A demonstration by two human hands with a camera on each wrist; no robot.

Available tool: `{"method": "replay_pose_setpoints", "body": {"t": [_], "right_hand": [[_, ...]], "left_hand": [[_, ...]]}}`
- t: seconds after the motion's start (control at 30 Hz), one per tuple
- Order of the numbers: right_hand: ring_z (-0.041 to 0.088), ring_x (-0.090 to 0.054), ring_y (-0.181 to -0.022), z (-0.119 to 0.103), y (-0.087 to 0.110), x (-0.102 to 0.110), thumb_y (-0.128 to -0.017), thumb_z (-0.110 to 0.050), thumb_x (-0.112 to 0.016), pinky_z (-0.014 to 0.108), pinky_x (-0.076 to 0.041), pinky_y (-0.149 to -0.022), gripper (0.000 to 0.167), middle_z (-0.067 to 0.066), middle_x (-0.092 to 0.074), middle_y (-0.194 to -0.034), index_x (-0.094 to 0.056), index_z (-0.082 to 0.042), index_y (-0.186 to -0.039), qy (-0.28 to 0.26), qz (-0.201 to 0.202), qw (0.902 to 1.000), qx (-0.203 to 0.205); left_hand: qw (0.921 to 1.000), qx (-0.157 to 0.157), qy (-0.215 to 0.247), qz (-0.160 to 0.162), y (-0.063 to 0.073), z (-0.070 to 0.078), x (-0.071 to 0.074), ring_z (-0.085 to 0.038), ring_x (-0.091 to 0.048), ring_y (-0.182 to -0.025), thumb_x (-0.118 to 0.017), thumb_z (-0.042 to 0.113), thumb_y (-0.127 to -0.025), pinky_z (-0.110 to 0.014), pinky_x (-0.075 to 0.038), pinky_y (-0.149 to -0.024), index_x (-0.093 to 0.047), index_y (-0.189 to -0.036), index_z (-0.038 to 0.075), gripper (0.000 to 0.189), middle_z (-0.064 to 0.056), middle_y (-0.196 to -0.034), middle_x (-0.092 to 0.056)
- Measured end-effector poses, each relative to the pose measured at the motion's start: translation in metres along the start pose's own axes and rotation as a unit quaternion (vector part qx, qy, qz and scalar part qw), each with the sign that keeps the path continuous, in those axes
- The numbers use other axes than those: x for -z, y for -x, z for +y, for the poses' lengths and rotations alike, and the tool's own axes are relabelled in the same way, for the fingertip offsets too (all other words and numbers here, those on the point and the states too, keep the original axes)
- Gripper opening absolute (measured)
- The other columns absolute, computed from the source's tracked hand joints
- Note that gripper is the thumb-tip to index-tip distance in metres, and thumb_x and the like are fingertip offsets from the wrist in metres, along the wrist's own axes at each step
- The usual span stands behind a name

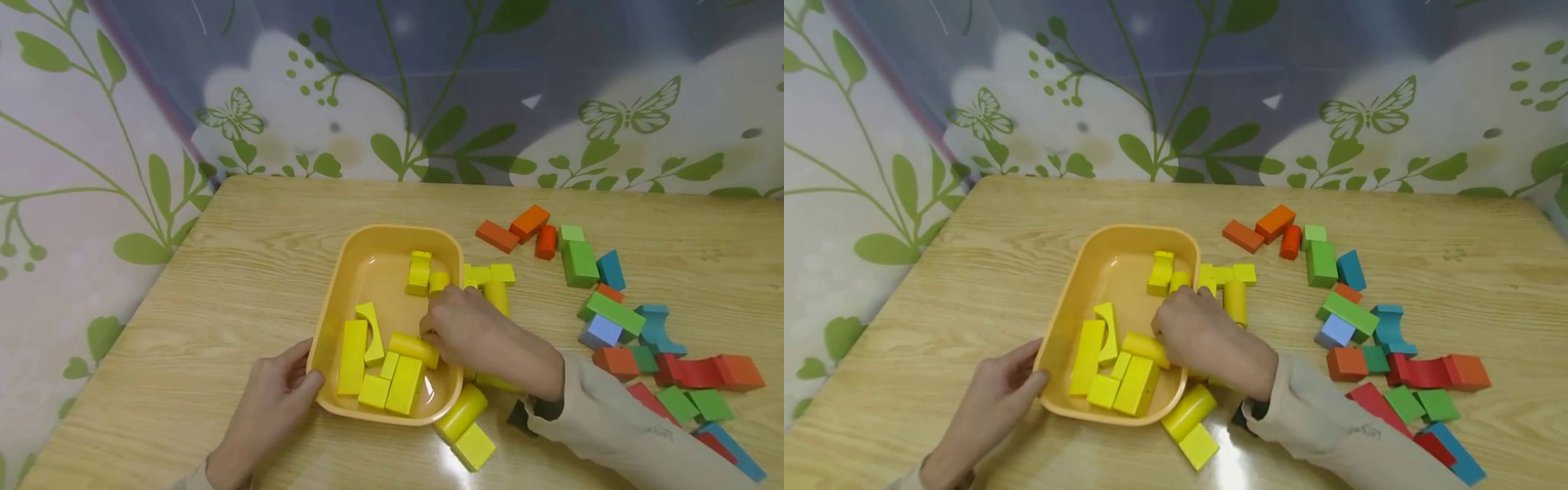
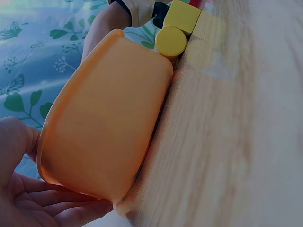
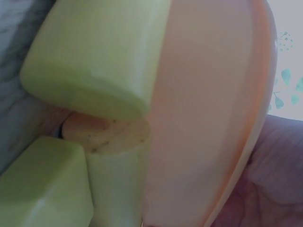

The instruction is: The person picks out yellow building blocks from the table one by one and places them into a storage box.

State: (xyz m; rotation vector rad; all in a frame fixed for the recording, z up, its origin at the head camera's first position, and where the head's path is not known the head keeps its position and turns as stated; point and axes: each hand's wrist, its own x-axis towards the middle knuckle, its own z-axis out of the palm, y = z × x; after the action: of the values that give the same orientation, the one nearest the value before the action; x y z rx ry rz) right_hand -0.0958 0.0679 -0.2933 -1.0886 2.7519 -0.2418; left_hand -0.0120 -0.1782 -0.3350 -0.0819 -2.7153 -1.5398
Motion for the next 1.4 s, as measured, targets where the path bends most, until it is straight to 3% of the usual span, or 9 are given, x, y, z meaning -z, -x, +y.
{"method": "replay_pose_setpoints", "body": {"t": [0.1, 0.3, 0.37, 0.5, 0.7, 0.8, 1.03, 1.2, 1.4], "right_hand": [[0.019, -0.052, -0.078, 0.000, 0.002, 0.001, -0.087, -0.010, -0.067, 0.034, -0.044, -0.066, 0.010, -0.003, -0.057, -0.076, -0.074, -0.015, -0.081, 0.002, 0.018, 0.9998, -0.003], [0.025, -0.062, -0.088, 0.017, 0.016, 0.018, -0.079, 0.001, -0.073, 0.040, -0.055, -0.078, 0.015, 0.005, -0.070, -0.091, -0.075, -0.008, -0.090, -0.004, 0.159, 0.9868, 0.033], [0.024, -0.063, -0.085, 0.025, 0.027, 0.025, -0.077, 0.003, -0.074, 0.038, -0.056, -0.075, 0.017, 0.005, -0.070, -0.091, -0.074, -0.008, -0.090, -0.013, 0.180, 0.9832, 0.026], [0.016, -0.062, -0.077, 0.038, 0.053, 0.027, -0.077, -0.003, -0.077, 0.032, -0.056, -0.064, 0.016, -0.001, -0.067, -0.088, -0.070, -0.013, -0.088, -0.033, 0.137, 0.9898, -0.022], [0.006, -0.055, -0.072, 0.049, 0.084, -0.008, -0.074, -0.019, -0.083, 0.027, -0.052, -0.059, 0.026, -0.011, -0.062, -0.089, -0.063, -0.022, -0.090, -0.055, 0.002, 0.9952, -0.081], [0.007, -0.055, -0.075, 0.048, 0.091, -0.021, -0.070, -0.024, -0.085, 0.029, -0.053, -0.062, 0.034, -0.010, -0.061, -0.092, -0.061, -0.023, -0.094, -0.054, -0.019, 0.9930, -0.103], [0.022, -0.063, -0.099, 0.042, 0.093, -0.026, -0.072, -0.021, -0.084, 0.044, -0.058, -0.078, 0.049, 0.000, -0.066, -0.111, -0.063, -0.019, -0.116, -0.038, 0.014, 0.9949, -0.092], [0.023, -0.063, -0.097, 0.045, 0.097, -0.020, -0.071, -0.012, -0.084, 0.043, -0.058, -0.077, 0.048, 0.002, -0.066, -0.110, -0.066, -0.016, -0.116, -0.020, 0.013, 0.9974, -0.067], [0.023, -0.060, -0.095, 0.048, 0.101, 0.004, -0.063, 0.003, -0.085, 0.041, -0.058, -0.076, 0.051, 0.002, -0.063, -0.104, -0.068, -0.012, -0.109, 0.037, 0.111, 0.9930, 0.015]], "left_hand": [[1.0000, 0.001, 0.001, -0.001, 0.000, 0.000, 0.000, -0.029, -0.067, -0.101, -0.053, -0.008, -0.082, -0.027, -0.058, -0.075, -0.057, -0.124, -0.013, 0.043, -0.028, -0.115, -0.064], [1.0000, 0.001, 0.003, -0.001, 0.000, -0.001, 0.000, -0.028, -0.067, -0.101, -0.053, -0.009, -0.082, -0.027, -0.058, -0.075, -0.056, -0.125, -0.013, 0.043, -0.028, -0.115, -0.063], [1.0000, 0.000, 0.004, -0.001, 0.000, -0.001, 0.000, -0.029, -0.067, -0.101, -0.053, -0.009, -0.082, -0.027, -0.058, -0.075, -0.056, -0.125, -0.013, 0.044, -0.028, -0.116, -0.063], [1.0000, -0.006, 0.001, 0.000, -0.001, -0.001, 0.000, -0.030, -0.067, -0.100, -0.053, -0.009, -0.081, -0.026, -0.058, -0.074, -0.056, -0.125, -0.013, 0.044, -0.029, -0.115, -0.063], [1.0000, -0.007, -0.004, 0.001, -0.001, 0.000, 0.000, -0.030, -0.067, -0.100, -0.053, -0.010, -0.081, -0.026, -0.058, -0.073, -0.055, -0.124, -0.014, 0.044, -0.030, -0.114, -0.063], [1.0000, -0.009, 0.001, 0.000, -0.001, -0.001, 0.000, -0.031, -0.067, -0.100, -0.053, -0.010, -0.080, -0.027, -0.058, -0.073, -0.055, -0.124, -0.015, 0.044, -0.030, -0.114, -0.063], [0.9999, -0.013, 0.002, 0.006, 0.000, -0.001, -0.002, -0.032, -0.067, -0.100, -0.053, -0.010, -0.080, -0.027, -0.058, -0.073, -0.056, -0.123, -0.015, 0.044, -0.030, -0.115, -0.062], [0.9999, -0.010, 0.005, 0.006, 0.000, -0.003, -0.003, -0.031, -0.067, -0.099, -0.053, -0.009, -0.081, -0.027, -0.058, -0.073, -0.056, -0.123, -0.015, 0.043, -0.030, -0.114, -0.063], [1.0000, -0.008, 0.000, 0.004, 0.000, -0.002, -0.001, -0.032, -0.067, -0.100, -0.053, -0.009, -0.081, -0.027, -0.058, -0.073, -0.055, -0.124, -0.015, 0.043, -0.030, -0.115, -0.062]]}}
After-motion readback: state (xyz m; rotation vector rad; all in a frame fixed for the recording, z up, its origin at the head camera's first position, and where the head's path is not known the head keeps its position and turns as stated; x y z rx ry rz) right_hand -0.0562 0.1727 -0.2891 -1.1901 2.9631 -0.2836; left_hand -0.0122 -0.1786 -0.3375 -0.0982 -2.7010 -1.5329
